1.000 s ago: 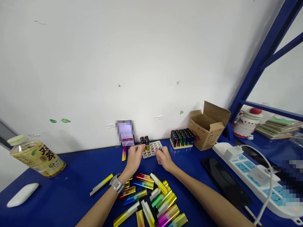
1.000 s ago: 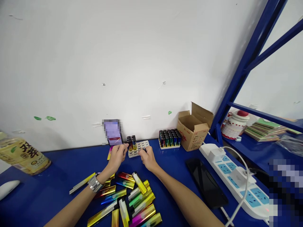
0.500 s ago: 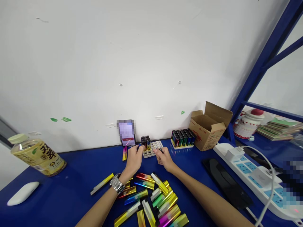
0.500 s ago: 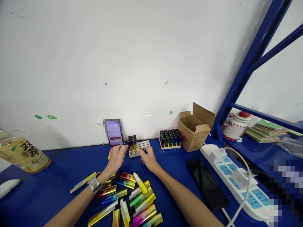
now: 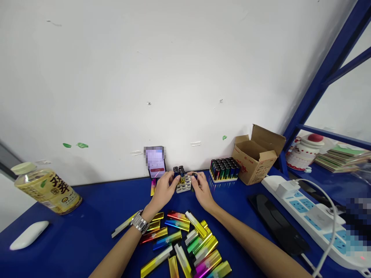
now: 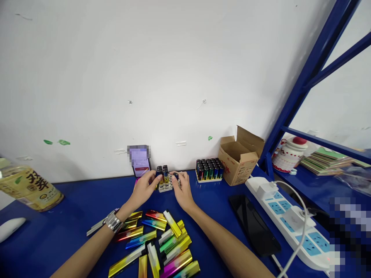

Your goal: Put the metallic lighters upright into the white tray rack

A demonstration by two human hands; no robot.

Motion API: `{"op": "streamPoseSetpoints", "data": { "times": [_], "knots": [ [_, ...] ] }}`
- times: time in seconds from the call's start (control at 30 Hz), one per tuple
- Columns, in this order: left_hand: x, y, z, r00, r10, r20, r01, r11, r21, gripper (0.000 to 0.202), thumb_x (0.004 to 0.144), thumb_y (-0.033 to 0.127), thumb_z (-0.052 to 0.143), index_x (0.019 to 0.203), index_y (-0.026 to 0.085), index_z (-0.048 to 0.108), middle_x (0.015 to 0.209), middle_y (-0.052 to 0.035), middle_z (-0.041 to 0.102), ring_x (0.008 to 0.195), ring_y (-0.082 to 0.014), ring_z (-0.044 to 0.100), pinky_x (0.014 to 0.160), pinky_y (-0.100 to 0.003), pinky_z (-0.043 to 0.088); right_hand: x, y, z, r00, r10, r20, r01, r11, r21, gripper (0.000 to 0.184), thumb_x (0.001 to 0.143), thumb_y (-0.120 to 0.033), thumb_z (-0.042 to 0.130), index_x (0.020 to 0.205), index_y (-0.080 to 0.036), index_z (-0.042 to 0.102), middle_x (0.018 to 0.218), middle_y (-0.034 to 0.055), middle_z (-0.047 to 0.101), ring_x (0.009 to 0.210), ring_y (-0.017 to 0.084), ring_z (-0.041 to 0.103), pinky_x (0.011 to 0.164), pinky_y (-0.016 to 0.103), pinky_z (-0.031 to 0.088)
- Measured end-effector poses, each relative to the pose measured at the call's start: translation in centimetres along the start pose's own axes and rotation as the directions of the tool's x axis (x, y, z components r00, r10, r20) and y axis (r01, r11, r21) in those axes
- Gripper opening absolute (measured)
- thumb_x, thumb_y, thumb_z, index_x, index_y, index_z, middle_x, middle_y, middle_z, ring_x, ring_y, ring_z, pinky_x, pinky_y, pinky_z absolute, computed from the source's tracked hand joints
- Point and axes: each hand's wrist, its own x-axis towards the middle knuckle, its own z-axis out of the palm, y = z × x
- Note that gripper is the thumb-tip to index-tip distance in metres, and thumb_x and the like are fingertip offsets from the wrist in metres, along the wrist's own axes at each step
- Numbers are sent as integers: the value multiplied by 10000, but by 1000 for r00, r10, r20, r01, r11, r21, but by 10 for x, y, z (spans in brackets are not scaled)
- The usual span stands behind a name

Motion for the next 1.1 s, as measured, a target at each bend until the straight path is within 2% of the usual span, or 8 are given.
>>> {"op": "streamPoseSetpoints", "data": {
  "times": [0.13,0.23,0.4,0.57,0.8,0.93,1.03,1.1],
  "knots": [
    [-1,-4,1,999,10,40,-11,1000,6,282,867,424,418,678,216,438,570,32,481,567,-152,497,571,-251,350,2,5,2,996,66,67,-73,991,112,383,872,-475,480,1047,-158,607,843,51,590,661,144,567,651,268,485],
    [-2,-9,2,997,71,27,-71,997,22,265,882,396,410,687,217,432,646,0,548,639,-171,547,608,-260,377,3,7,4,993,94,75,-105,982,159,340,850,-441,519,1018,-157,600,833,51,599,641,141,577,650,272,497],
    [-2,-20,3,993,103,50,-106,993,59,247,910,396,375,744,223,436,711,-25,581,688,-196,572,629,-287,396,4,3,4,994,36,104,-38,999,22,278,859,-396,505,982,-172,615,900,70,619,683,147,572,642,264,489],
    [-2,-27,4,988,112,109,-127,983,133,225,927,376,369,774,226,434,762,-41,594,719,-210,578,632,-295,392,8,-5,0,981,-10,192,32,993,-110,236,846,-348,521,977,-178,619,682,6,571,601,136,519,555,237,417],
    [1,-31,3,983,64,171,-97,976,195,237,928,386,387,777,221,466,757,-49,616,722,-216,609,600,-284,373,19,-11,-7,987,-9,158,34,987,-156,235,786,-335,581,940,-174,659,489,-63,448,442,102,417,473,225,337],
    [3,-30,1,976,41,215,-78,983,165,229,923,377,384,772,220,454,725,-52,625,698,-222,614,583,-281,366,23,-11,-4,983,72,171,-52,991,-120,223,784,-392,588,836,-178,622,432,-64,481,355,109,457,411,220,334],
    [4,-28,-2,967,48,249,-81,989,121,185,900,333,409,770,217,470,722,-53,638,701,-223,618,592,-285,367,25,-9,-1,964,173,200,-161,984,-77,297,746,-468,640,815,-194,548,443,-45,556,353,144,526,381,220,347],
    [4,-25,-3,965,48,259,-73,994,86,143,874,302,444,775,213,495,731,-55,655,714,-224,626,606,-286,375,26,-8,-1,962,192,197,-177,980,-92,359,717,-515,667,824,-202,527,461,-36,584,380,160,555,389,220,348]
  ]
}}
